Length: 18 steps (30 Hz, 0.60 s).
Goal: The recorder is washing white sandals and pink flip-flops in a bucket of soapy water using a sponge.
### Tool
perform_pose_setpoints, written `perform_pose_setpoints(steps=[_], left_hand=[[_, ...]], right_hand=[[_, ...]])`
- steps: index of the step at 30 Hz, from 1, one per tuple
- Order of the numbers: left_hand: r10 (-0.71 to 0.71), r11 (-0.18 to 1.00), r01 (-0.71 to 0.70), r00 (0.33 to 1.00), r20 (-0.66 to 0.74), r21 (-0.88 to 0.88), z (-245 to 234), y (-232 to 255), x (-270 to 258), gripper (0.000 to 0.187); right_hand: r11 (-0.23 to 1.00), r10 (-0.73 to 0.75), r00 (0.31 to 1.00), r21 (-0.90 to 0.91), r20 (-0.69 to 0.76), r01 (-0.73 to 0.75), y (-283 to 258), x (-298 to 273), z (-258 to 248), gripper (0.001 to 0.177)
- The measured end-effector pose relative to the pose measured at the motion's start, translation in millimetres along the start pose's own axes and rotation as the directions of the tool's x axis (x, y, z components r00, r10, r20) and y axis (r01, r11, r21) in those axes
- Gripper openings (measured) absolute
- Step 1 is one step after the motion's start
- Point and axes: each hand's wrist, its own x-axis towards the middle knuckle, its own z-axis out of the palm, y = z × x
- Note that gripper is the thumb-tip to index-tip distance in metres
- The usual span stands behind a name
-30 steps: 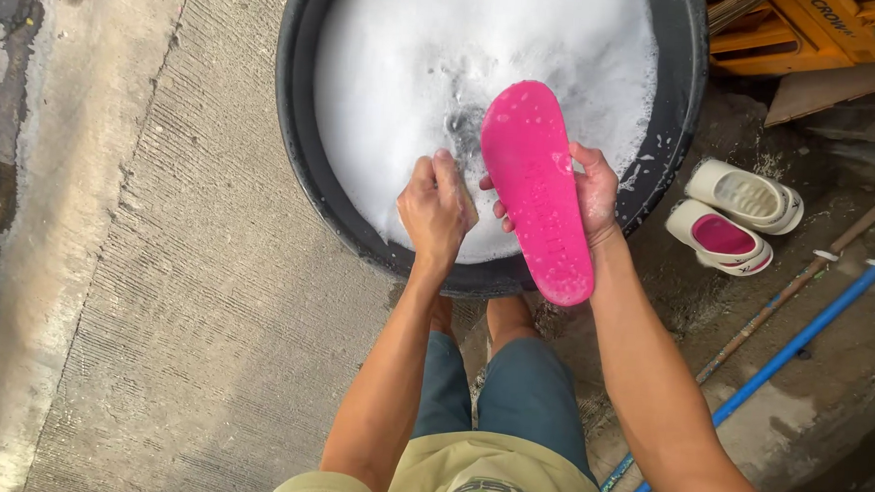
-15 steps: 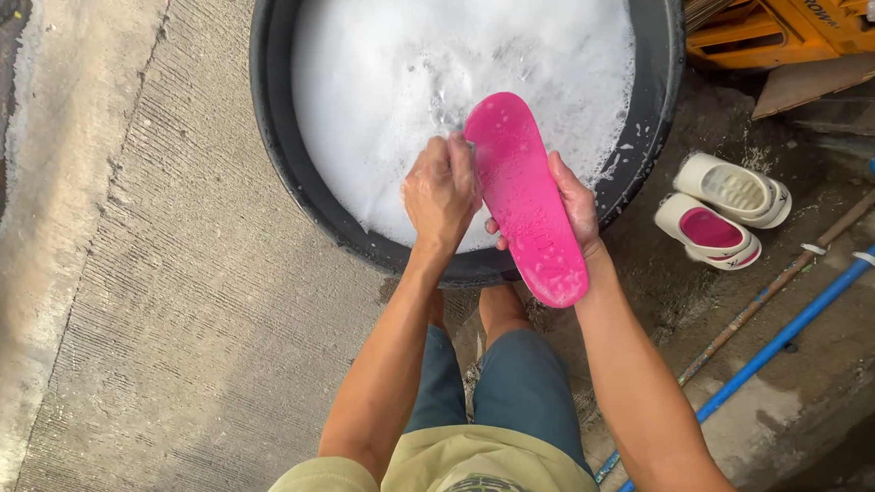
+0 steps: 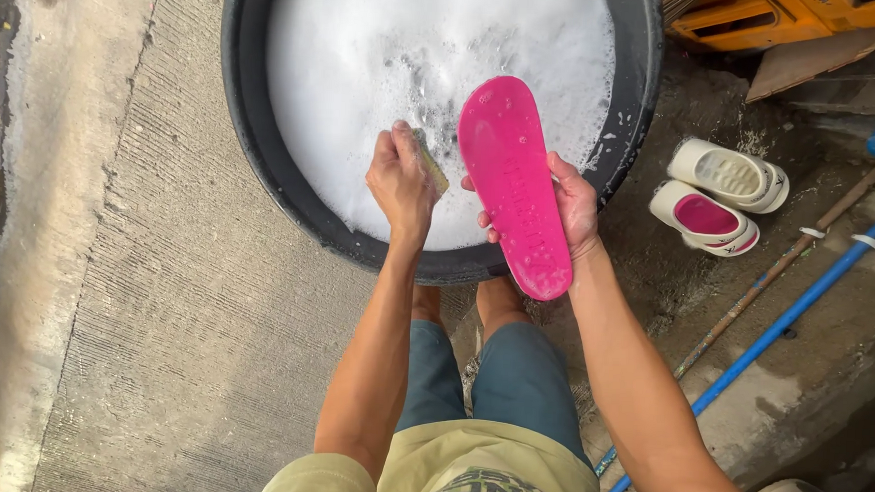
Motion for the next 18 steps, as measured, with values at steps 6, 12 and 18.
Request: perform_pose_setpoints(steps=[6, 12, 18], left_hand=[[0.07, 0.785, -0.069, 0.997, 0.023, 0.615, 7.2, -94.1, 44.4, 0.045], [-0.271, 0.801, 0.239, 0.962, -0.024, 0.548, 15.4, -198.2, 74.6, 0.029], [0.366, 0.83, -0.479, 0.854, 0.37, 0.285, 43.8, -43.0, -59.6, 0.031]], right_hand=[[0.996, 0.044, 0.995, 0.084, -0.087, -0.036, -1.6, 0.5, -10.2, 0.077], [0.999, 0.033, 0.997, -0.035, -0.072, -0.036, 4.4, 8.4, -31.8, 0.077], [1.0, 0.015, 0.927, 0.023, -0.376, -0.007, 32.5, 29.1, -72.5, 0.072]])
